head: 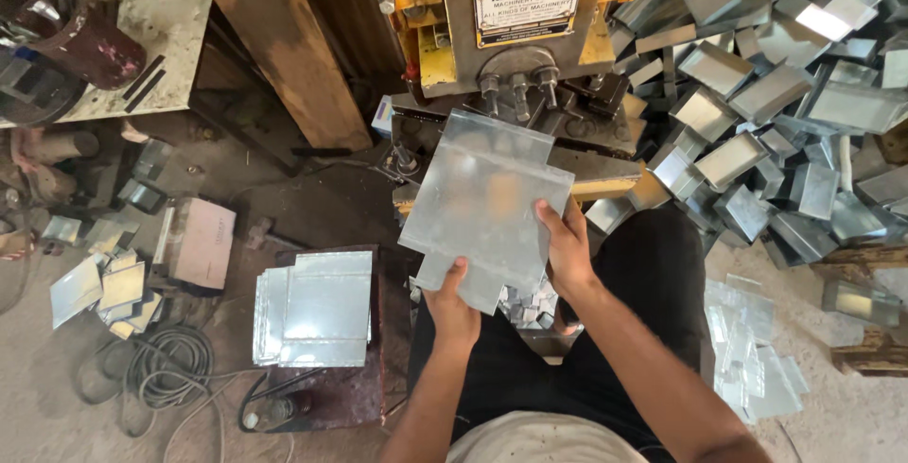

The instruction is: The person places thin metal sheets into a bending machine and presses down to form folds, handling the sheets one at a time and placing the finished components into a pile.

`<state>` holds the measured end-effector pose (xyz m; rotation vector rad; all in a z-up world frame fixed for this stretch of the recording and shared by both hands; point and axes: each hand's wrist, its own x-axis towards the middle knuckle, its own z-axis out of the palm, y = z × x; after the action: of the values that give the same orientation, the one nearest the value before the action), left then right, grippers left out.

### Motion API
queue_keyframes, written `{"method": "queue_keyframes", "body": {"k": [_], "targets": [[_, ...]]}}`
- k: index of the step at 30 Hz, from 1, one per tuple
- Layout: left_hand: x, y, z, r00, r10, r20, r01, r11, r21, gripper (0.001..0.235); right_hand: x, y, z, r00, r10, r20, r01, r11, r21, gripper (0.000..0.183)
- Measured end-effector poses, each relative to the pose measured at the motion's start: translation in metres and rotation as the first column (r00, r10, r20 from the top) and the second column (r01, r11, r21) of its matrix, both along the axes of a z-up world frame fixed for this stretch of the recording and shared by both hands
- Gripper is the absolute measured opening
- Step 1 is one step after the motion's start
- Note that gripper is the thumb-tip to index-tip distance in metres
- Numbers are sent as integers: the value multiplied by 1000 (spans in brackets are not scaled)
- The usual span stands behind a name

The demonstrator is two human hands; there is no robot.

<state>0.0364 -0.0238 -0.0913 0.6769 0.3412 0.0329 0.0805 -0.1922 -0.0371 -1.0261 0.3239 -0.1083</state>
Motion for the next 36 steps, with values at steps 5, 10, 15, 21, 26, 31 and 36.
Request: {"method": "queue_keyframes", "body": {"k": [5,10,15,21,26,31,36], "targets": [[-19,3,22,993,-102,-57,106,992,69,61,-47,7,11,980,-110,-169,128,987,101,54],[0,-22,6,995,-89,-36,90,995,37,64,-45,-3,-6,985,-102,-138,116,989,96,52],[57,-39,-7,1000,-18,22,19,999,-32,54,-6,-8,-15,996,-88,-29,90,993,77,46],[66,-43,-11,994,-41,97,47,997,-54,48,3,-12,-16,995,-94,-29,96,990,102,42],[64,-44,-11,1000,-6,19,6,999,-32,51,5,-13,-21,991,-131,-23,132,990,44,40],[66,-44,-7,1000,12,10,-11,1000,-23,54,5,-12,-22,991,-134,-10,134,990,48,41],[69,-46,-12,999,3,-51,-2,1000,17,56,5,-15,-22,993,-110,49,105,990,95,41]]}}
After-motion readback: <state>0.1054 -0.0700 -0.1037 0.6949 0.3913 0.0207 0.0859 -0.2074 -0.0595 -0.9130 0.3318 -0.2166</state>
